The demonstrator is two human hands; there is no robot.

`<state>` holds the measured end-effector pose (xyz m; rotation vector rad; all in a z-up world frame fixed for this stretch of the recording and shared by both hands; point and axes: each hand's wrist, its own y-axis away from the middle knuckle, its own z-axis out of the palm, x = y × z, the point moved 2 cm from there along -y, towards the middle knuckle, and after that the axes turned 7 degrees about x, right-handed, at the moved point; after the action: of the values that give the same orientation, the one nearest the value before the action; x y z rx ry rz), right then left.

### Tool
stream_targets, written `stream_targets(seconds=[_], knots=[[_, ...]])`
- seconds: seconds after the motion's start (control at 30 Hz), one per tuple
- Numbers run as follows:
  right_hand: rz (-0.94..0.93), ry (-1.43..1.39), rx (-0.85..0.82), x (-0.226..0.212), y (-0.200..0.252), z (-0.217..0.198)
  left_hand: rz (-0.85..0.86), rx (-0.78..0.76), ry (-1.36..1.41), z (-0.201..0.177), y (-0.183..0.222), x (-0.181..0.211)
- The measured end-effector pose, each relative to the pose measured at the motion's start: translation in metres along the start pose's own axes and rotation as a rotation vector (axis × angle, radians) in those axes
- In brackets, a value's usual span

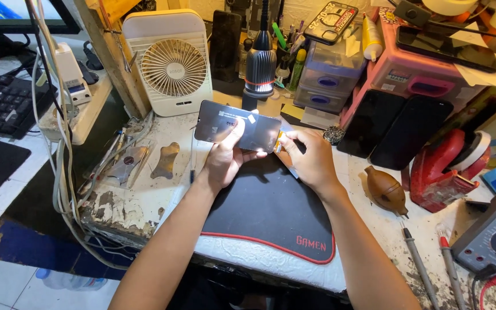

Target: Preparing a replacement mobile phone screen by peeling off protective plastic films and inspecting the flex cables.

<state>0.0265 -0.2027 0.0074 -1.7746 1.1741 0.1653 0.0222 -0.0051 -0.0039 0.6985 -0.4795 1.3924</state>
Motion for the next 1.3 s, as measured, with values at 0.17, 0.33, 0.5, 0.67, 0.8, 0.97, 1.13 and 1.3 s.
stream_targets(seconds=[0.17, 0.33, 0.5, 0.67, 0.8, 0.97, 1.13, 1.3], knots=[[0.047, 0.005, -0.008, 0.005, 0.000, -0.001, 0.015, -0.010, -0.028, -0.006, -0.005, -0.004], [0.033, 0.104, 0.015, 0.020, 0.003, -0.002, 0.039, -0.036, -0.071, -0.009, -0.010, -0.008], [0.063, 0.234, 0.022, 0.025, 0.004, -0.002, 0.054, -0.045, -0.066, -0.021, -0.022, -0.015], [0.224, 0.102, 0.131, 0.008, -0.002, -0.017, 0.078, -0.046, -0.059, -0.013, -0.010, -0.006], [0.592, -0.275, 0.180, -0.012, -0.008, -0.033, 0.084, 0.001, -0.037, -0.008, -0.006, -0.003], [0.514, -0.453, 0.269, 0.007, -0.006, -0.029, 0.082, 0.028, -0.016, -0.004, -0.001, 0.005], [0.455, -0.661, 0.336, 0.013, -0.008, -0.029, 0.053, 0.060, 0.043, -0.007, -0.005, 0.006], [0.563, -0.871, 0.396, 0.017, -0.009, -0.032, 0.002, 0.152, 0.085, -0.013, -0.011, 0.007]])
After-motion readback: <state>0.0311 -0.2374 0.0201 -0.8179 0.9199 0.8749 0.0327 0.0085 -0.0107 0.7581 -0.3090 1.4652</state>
